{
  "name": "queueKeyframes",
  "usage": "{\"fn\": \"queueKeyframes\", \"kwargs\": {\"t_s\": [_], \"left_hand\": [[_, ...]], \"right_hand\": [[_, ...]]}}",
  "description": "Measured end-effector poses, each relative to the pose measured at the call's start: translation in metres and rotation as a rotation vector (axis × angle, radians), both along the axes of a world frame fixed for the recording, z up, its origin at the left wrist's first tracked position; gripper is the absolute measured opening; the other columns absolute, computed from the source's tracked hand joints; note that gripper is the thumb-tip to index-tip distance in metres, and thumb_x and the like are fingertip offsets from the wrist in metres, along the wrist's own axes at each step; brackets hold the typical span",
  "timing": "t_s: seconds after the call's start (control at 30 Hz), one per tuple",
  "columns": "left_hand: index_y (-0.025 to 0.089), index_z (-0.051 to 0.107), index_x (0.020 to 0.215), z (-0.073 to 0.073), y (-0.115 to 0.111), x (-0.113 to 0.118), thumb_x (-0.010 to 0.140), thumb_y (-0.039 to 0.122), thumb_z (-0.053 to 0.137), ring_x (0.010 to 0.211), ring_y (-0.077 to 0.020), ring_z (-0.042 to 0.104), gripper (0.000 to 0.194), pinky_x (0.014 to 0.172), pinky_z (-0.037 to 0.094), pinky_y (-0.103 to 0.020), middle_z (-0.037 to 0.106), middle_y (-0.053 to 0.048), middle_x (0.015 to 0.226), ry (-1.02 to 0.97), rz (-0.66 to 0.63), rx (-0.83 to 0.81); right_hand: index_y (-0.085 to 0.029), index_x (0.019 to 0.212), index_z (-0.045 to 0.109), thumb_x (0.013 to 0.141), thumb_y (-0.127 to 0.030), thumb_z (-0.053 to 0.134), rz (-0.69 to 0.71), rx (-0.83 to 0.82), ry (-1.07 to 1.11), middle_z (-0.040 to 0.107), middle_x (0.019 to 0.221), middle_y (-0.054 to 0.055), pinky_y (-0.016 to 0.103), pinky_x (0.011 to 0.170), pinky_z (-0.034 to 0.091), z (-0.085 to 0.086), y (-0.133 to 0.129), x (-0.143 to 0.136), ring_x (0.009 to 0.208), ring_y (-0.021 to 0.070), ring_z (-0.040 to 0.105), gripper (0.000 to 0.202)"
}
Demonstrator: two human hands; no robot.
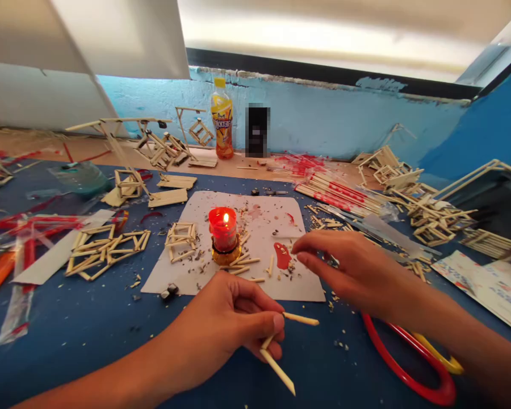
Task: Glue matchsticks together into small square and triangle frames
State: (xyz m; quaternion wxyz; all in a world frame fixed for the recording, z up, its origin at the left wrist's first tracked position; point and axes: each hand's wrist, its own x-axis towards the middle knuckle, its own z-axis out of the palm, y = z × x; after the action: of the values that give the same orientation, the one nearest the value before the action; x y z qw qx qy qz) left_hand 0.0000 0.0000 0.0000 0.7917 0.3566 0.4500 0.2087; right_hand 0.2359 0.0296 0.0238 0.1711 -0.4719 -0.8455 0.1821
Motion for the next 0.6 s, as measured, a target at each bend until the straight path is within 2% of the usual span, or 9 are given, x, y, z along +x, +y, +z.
{"fn": "queueKeyframes", "kwargs": {"t_s": [0.1,0.17,0.27,0.37,0.47,0.6], "left_hand": [[0.015,0.080,0.076,-0.001,0.000,0.000,0.068,0.023,0.097,0.063,-0.0157,0.077,0.021,0.059,0.056,-0.021,0.080,-0.001,0.067,-0.020,0.010,-0.016],[0.016,0.081,0.077,0.000,0.000,-0.001,0.070,0.028,0.098,0.063,-0.0145,0.077,0.022,0.060,0.056,-0.020,0.080,-0.001,0.067,-0.030,0.017,-0.014],[0.017,0.081,0.076,0.003,0.000,-0.002,0.073,0.032,0.096,0.062,-0.0127,0.076,0.022,0.061,0.056,-0.020,0.081,-0.001,0.068,-0.043,0.026,0.002],[0.017,0.083,0.078,0.005,0.000,-0.002,0.071,0.034,0.098,0.062,-0.0137,0.076,0.024,0.058,0.058,-0.021,0.080,-0.001,0.069,-0.071,0.036,0.012],[0.017,0.085,0.082,0.007,0.000,-0.002,0.072,0.033,0.097,0.064,-0.0139,0.075,0.023,0.056,0.058,-0.020,0.080,-0.002,0.070,-0.090,0.064,0.027],[0.019,0.086,0.087,0.009,-0.002,-0.003,0.074,0.027,0.097,0.066,-0.0129,0.075,0.019,0.060,0.060,-0.019,0.081,-0.003,0.073,-0.127,0.087,0.054]], "right_hand": [[-0.016,0.114,0.075,0.103,-0.023,0.057,-0.045,0.101,-0.160,0.077,0.111,0.014,0.044,0.091,0.051,-0.011,0.029,0.005,0.105,0.0312,0.071,0.022],[-0.015,0.110,0.077,0.101,-0.020,0.059,-0.019,0.105,-0.193,0.075,0.114,0.016,0.045,0.093,0.050,-0.020,0.045,0.007,0.109,0.0335,0.068,0.021],[-0.016,0.098,0.076,0.100,-0.017,0.058,0.016,0.095,-0.205,0.074,0.104,0.014,0.041,0.090,0.050,-0.033,0.058,0.008,0.100,0.0296,0.068,0.019],[-0.016,0.095,0.070,0.100,-0.015,0.054,0.003,0.097,-0.155,0.071,0.100,0.014,0.041,0.088,0.049,-0.039,0.058,0.009,0.096,0.0285,0.066,0.017],[-0.018,0.101,0.061,0.103,-0.016,0.048,-0.054,0.081,-0.047,0.070,0.096,0.012,0.038,0.080,0.048,-0.037,0.053,0.011,0.087,0.0256,0.064,0.013],[-0.023,0.109,0.047,0.111,-0.024,0.038,-0.128,0.036,0.157,0.064,0.089,0.002,0.032,0.074,0.048,-0.023,0.044,0.007,0.078,0.0181,0.061,0.010]]}}
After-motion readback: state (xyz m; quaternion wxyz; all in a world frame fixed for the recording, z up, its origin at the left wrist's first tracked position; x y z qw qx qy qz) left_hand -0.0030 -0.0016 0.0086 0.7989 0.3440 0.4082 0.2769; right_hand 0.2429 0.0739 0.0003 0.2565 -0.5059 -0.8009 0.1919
